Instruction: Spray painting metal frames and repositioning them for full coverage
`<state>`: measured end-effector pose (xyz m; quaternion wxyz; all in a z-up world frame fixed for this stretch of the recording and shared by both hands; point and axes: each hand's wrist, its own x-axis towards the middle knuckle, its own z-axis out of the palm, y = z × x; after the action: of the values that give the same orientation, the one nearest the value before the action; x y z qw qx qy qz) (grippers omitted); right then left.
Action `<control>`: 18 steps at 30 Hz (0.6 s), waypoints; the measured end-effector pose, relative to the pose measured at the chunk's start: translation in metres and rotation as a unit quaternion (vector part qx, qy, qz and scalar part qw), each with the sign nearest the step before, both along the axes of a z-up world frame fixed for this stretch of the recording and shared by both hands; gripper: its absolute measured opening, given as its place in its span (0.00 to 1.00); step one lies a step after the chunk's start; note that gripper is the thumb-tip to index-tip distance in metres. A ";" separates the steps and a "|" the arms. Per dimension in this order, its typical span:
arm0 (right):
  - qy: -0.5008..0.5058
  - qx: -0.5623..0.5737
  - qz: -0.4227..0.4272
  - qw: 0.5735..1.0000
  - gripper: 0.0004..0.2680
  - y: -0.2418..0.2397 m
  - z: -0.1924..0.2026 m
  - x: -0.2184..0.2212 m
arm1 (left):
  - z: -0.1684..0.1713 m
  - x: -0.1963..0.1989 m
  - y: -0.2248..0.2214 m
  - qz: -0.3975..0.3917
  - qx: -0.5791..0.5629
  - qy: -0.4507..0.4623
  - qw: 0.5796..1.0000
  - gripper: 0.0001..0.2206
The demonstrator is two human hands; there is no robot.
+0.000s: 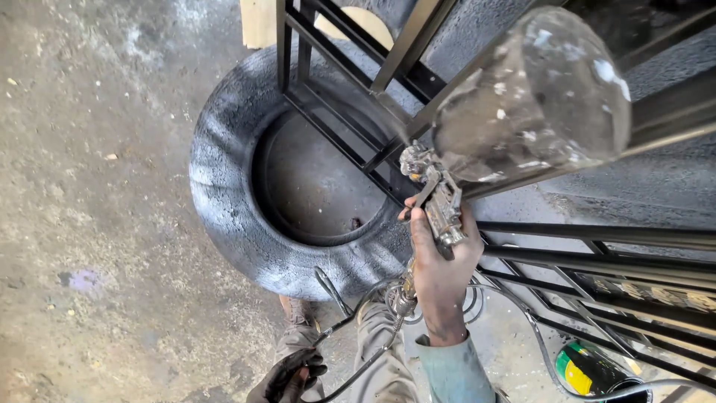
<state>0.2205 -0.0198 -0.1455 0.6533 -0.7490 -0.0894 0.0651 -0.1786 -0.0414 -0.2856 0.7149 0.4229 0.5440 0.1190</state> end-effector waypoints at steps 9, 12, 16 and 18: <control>0.027 0.006 -0.028 0.999 0.04 -0.004 -0.018 -0.021 | 0.036 0.059 0.038 0.031 -0.008 0.137 0.990 0.15; 0.016 -0.029 -0.036 0.999 0.02 -0.009 -0.028 -0.029 | 0.061 0.079 0.049 -0.040 0.038 0.126 0.990 0.10; 0.023 -0.034 -0.053 0.998 0.02 -0.019 -0.059 -0.046 | 0.065 0.082 0.056 -0.122 0.034 0.137 0.982 0.13; 0.029 -0.043 -0.059 0.997 0.03 -0.026 -0.077 -0.052 | 0.066 0.081 0.054 -0.150 0.013 0.233 0.961 0.11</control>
<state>0.1681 -0.0455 -0.2229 0.6254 -0.7782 -0.0236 0.0517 -0.0978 0.0123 -0.2197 0.5723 0.5254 0.6239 -0.0845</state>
